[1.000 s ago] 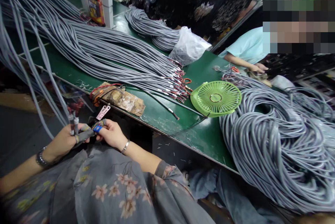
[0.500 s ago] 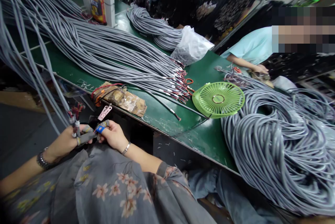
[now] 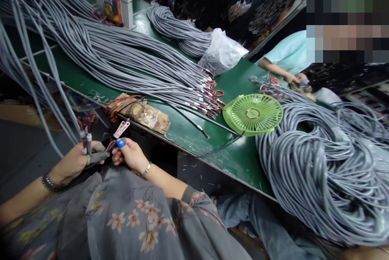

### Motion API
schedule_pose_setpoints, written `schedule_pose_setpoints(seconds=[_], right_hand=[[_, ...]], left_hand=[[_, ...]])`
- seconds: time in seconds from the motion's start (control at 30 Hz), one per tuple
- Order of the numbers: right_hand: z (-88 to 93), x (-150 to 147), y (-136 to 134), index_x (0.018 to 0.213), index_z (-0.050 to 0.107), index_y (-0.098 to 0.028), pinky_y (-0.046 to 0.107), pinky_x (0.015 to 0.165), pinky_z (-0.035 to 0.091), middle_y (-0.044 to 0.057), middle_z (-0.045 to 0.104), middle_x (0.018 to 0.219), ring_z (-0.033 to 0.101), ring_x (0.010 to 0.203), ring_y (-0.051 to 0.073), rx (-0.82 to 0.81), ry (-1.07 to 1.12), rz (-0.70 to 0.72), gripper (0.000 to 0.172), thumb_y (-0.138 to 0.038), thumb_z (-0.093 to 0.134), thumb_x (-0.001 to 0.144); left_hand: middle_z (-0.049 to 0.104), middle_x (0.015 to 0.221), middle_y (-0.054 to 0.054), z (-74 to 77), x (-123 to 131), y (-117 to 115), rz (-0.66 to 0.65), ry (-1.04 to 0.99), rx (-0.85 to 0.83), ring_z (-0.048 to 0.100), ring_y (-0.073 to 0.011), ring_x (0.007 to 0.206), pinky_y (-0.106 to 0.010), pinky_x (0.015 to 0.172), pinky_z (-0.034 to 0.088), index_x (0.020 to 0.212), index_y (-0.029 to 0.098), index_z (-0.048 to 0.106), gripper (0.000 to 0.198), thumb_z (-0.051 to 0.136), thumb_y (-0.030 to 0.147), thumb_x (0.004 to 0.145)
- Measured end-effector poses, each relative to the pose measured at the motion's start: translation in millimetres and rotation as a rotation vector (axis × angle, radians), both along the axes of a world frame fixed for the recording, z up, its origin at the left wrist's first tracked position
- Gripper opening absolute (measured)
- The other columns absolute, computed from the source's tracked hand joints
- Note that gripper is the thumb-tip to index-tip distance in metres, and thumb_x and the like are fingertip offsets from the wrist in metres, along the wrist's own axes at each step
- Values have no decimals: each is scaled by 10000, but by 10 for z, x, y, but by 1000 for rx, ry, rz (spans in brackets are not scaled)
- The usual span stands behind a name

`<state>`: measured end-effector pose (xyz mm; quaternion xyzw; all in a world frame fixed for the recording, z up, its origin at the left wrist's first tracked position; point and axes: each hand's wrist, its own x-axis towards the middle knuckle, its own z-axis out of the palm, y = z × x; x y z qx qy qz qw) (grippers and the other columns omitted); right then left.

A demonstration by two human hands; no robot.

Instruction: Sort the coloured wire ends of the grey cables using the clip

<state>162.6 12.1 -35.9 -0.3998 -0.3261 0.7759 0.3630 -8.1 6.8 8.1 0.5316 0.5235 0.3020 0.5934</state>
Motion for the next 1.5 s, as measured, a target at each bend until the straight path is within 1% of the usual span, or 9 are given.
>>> schedule_pose_setpoints(seconds=[0.13, 0.23, 0.53, 0.73, 0.8, 1.03, 1.2, 1.37, 1.5], right_hand=[[65, 17, -35, 834, 524, -212, 213, 468, 483, -76, 580, 637, 529, 487, 73, 31, -74, 111, 567, -621, 844, 608], [89, -1, -34, 806, 517, -217, 204, 452, 453, -97, 541, 560, 504, 457, 76, 62, -137, 92, 528, -534, 886, 602], [39, -9, 9, 737, 516, -203, 215, 496, 483, -73, 587, 586, 564, 466, 77, 54, -14, 21, 582, -617, 870, 532], [137, 0, -24, 709, 560, -202, 212, 476, 448, -74, 584, 556, 517, 439, 67, 124, -51, -17, 528, -567, 891, 521], [169, 10, -21, 709, 566, -203, 214, 466, 438, -72, 585, 553, 510, 438, 71, 129, -62, -14, 524, -557, 898, 511], [139, 19, -9, 692, 535, -204, 206, 426, 387, -85, 521, 492, 442, 399, 62, 113, -84, 8, 531, -615, 847, 569], [117, -12, -51, 700, 552, -198, 214, 436, 400, -79, 519, 508, 427, 415, 60, 113, -76, 27, 510, -588, 855, 572], [119, -11, -55, 701, 571, -200, 221, 431, 387, -74, 529, 514, 419, 419, 64, 119, -94, -2, 495, -581, 857, 570], [120, 3, -57, 681, 566, -204, 222, 436, 379, -86, 486, 487, 395, 415, 64, 147, -116, -8, 507, -596, 863, 558]], left_hand=[[571, 504, 28, -39, 16, -38, 40, 53, 40, 488, -135, 523, -241, 526, 427, 521, 197, 579, 360, 781, 482, 613], [557, 500, 36, -32, 25, -36, -3, 99, 66, 478, -138, 525, -248, 537, 438, 514, 206, 579, 372, 777, 505, 613], [623, 522, 8, -2, 72, -42, 112, 23, 39, 541, -156, 550, -255, 567, 476, 536, 200, 614, 373, 767, 530, 621], [706, 565, -17, 45, -6, 61, -235, 90, -21, 587, -170, 560, -251, 565, 469, 582, 199, 699, 308, 742, 490, 670], [703, 561, -10, 53, -8, 61, -263, 90, -9, 593, -170, 559, -255, 576, 476, 599, 201, 709, 287, 740, 476, 673], [626, 499, -7, -54, 86, -73, 168, -20, 140, 540, -143, 516, -258, 558, 455, 505, 198, 631, 316, 705, 427, 710], [652, 522, -10, -83, 98, -83, 287, -78, 74, 568, -151, 516, -262, 536, 481, 571, 191, 660, 251, 750, 415, 643], [692, 570, -17, -12, 28, -18, 122, -39, -33, 605, -166, 546, -265, 549, 507, 675, 182, 693, 268, 791, 423, 609], [644, 506, -5, 49, -5, 38, -9, 12, -20, 552, -150, 500, -248, 512, 476, 553, 199, 644, 274, 748, 437, 640]])
